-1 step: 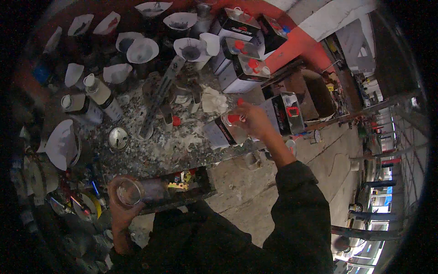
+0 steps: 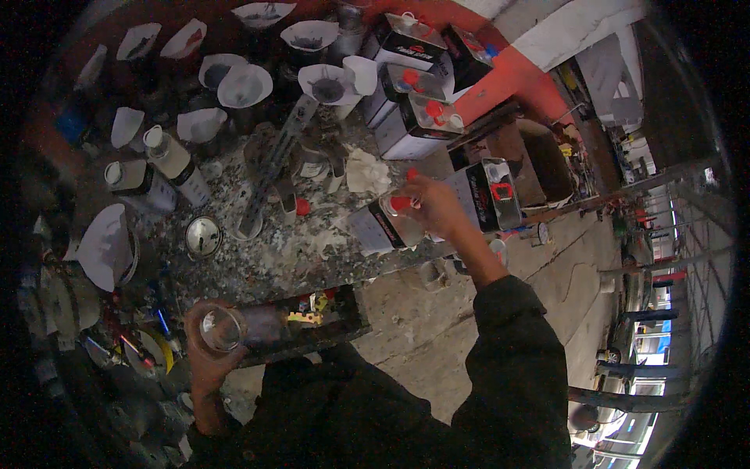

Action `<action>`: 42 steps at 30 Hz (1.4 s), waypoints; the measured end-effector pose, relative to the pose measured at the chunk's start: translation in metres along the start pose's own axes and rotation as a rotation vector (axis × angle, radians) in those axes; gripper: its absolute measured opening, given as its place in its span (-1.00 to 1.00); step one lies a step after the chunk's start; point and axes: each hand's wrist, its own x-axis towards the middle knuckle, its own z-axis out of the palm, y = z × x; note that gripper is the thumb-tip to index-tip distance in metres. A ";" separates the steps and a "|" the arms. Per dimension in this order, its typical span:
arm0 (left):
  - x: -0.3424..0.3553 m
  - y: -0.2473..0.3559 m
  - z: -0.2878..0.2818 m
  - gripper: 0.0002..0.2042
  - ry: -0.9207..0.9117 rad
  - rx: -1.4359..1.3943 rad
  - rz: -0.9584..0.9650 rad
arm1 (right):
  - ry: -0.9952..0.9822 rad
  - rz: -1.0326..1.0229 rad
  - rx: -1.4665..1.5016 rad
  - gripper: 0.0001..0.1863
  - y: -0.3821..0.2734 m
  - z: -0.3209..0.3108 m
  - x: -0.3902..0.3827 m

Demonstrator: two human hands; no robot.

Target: The person opens a paint can, pours paint into a clear plastic cup, and stirs it with a metal rod. They then attach the cup to a spray gun and walk toward a white car in a garage.

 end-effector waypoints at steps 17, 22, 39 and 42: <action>0.012 -0.009 0.002 -0.31 -0.032 -0.099 -0.002 | -0.119 -0.124 -0.343 -0.71 0.001 0.004 0.012; 0.007 -0.008 -0.002 -0.30 -0.026 -0.074 0.004 | -0.043 0.291 -0.130 -0.69 -0.007 0.015 0.018; -0.006 -0.008 -0.018 -0.25 0.128 -0.024 -0.044 | -0.035 0.113 -0.188 -0.78 -0.001 0.005 0.025; -0.005 -0.005 -0.023 -0.29 0.101 0.068 0.024 | -0.109 0.060 -0.157 -0.77 0.000 -0.010 0.020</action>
